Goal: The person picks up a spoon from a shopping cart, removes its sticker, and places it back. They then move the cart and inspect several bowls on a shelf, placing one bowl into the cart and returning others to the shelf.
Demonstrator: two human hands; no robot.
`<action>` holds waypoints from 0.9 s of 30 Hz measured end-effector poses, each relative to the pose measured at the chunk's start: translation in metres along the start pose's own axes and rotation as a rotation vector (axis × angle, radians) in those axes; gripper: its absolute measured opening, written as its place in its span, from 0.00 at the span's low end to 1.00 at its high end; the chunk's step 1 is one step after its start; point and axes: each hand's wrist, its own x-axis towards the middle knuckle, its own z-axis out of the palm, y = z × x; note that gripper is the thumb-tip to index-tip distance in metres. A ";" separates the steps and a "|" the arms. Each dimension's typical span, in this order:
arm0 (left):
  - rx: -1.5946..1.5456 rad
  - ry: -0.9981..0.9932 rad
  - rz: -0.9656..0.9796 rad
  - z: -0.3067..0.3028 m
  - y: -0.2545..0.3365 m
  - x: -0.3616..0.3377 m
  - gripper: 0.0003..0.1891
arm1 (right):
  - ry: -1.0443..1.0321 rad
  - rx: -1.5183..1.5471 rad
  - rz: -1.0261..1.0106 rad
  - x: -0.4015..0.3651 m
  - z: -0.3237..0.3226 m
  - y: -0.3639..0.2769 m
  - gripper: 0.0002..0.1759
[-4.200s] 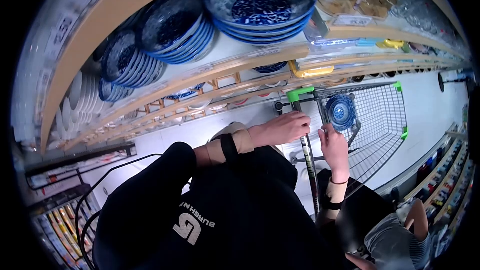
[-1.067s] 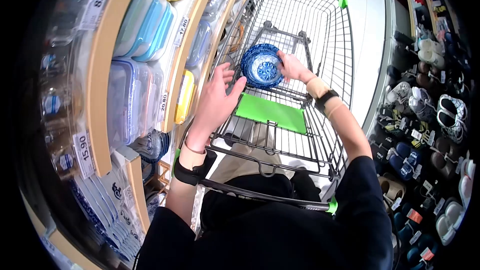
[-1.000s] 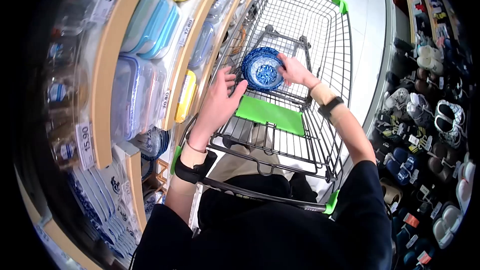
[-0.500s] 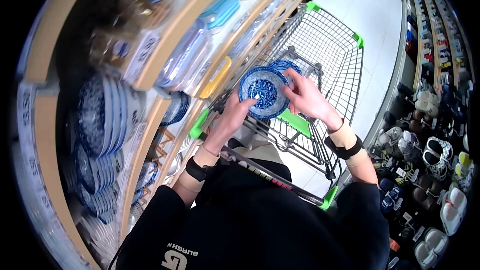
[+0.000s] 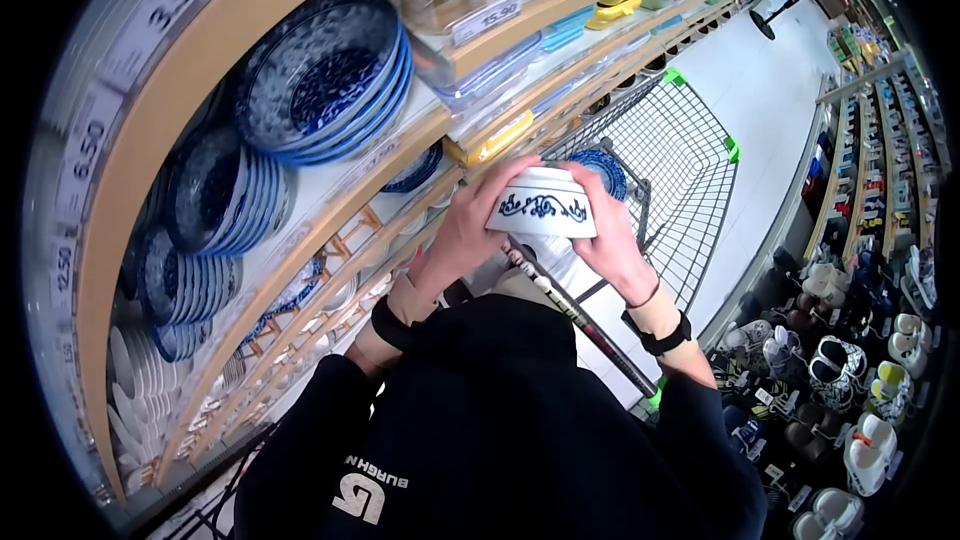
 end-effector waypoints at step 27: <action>0.157 0.273 0.449 -0.047 0.033 -0.032 0.24 | 0.387 0.122 -0.350 0.002 0.061 -0.052 0.26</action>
